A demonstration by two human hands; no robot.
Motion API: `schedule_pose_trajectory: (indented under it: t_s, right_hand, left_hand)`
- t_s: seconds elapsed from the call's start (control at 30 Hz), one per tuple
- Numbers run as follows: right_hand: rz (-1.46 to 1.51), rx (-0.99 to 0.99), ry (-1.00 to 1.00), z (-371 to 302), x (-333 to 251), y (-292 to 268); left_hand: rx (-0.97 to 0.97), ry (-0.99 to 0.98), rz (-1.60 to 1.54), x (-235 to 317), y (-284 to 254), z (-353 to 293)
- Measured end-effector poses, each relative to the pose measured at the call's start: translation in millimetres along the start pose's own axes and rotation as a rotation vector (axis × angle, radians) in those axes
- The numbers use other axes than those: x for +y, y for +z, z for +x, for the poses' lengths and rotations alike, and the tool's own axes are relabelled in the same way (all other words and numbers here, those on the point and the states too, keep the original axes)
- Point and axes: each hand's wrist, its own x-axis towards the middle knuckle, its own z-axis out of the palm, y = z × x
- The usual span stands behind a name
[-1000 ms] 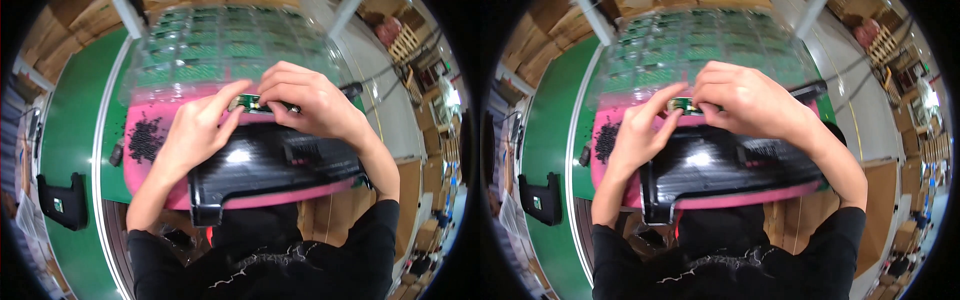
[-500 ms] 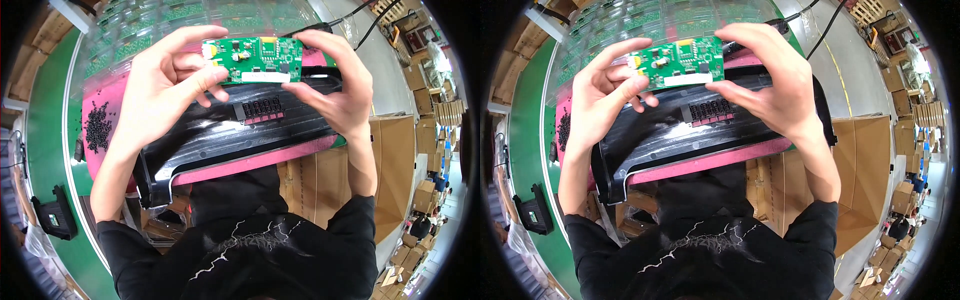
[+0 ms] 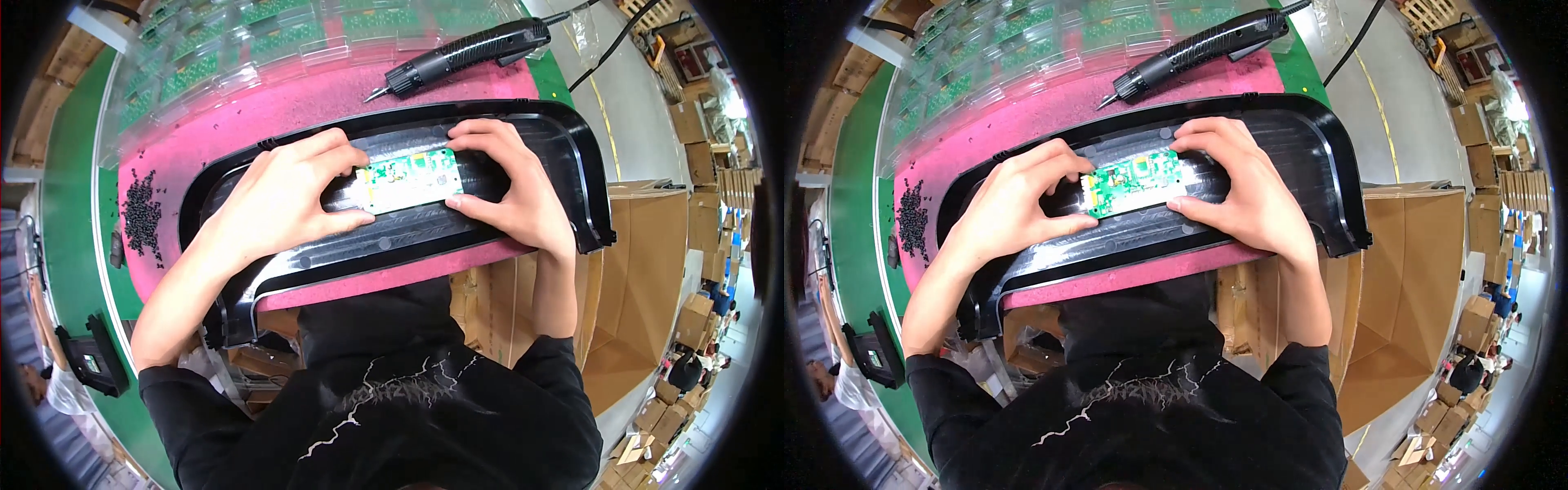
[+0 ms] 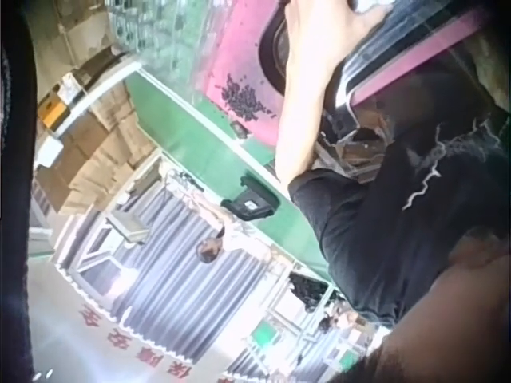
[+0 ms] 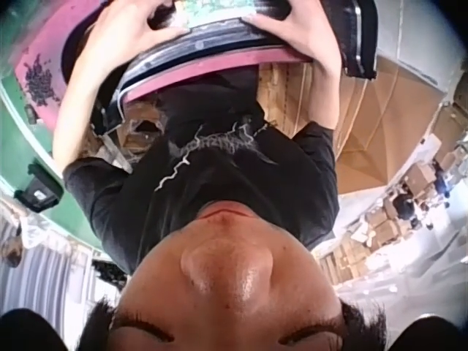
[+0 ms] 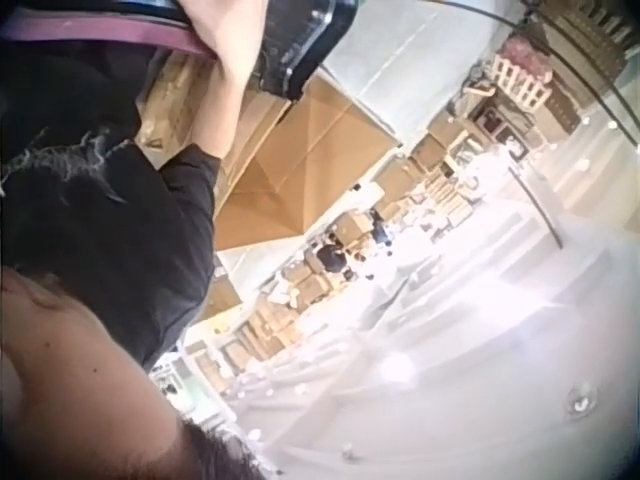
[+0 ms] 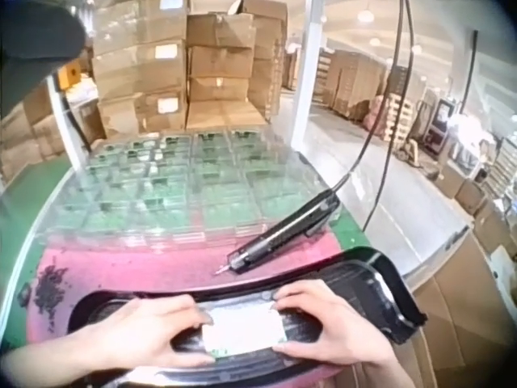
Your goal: Assembling electronic components by inserting circuit boards into plastic housings and securing them with screws using an electric screwdriver.
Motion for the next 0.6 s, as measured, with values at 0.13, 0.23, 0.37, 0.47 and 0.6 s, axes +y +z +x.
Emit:
schedule_pose_trajectory:
  t_s: [0.13, 0.23, 0.37, 0.47, 0.6]
  right_hand:
    - [-0.009, -0.008, 0.037, -2.4, 1.1, 3.0]
    - [-0.028, -0.005, 0.026, -2.5, 2.4, 3.1]
    - [-0.034, -0.007, 0.001, -3.2, 3.0, 2.2]
    - [-0.028, 0.003, -0.009, -2.8, 3.9, 3.7]
    - [-0.029, -0.008, -0.013, 0.4, 4.7, 6.0]
  left_hand:
    - [-0.018, -0.025, 0.057, 3.5, 1.5, 0.3]
    - [-0.020, -0.021, 0.075, 5.3, 1.8, 0.5]
    - [0.008, 0.051, 0.101, 2.9, 3.2, 0.7]
    - [0.002, 0.051, 0.114, 1.5, 3.2, 1.0]
    - [0.015, 0.061, 0.133, -0.9, 1.9, -0.8]
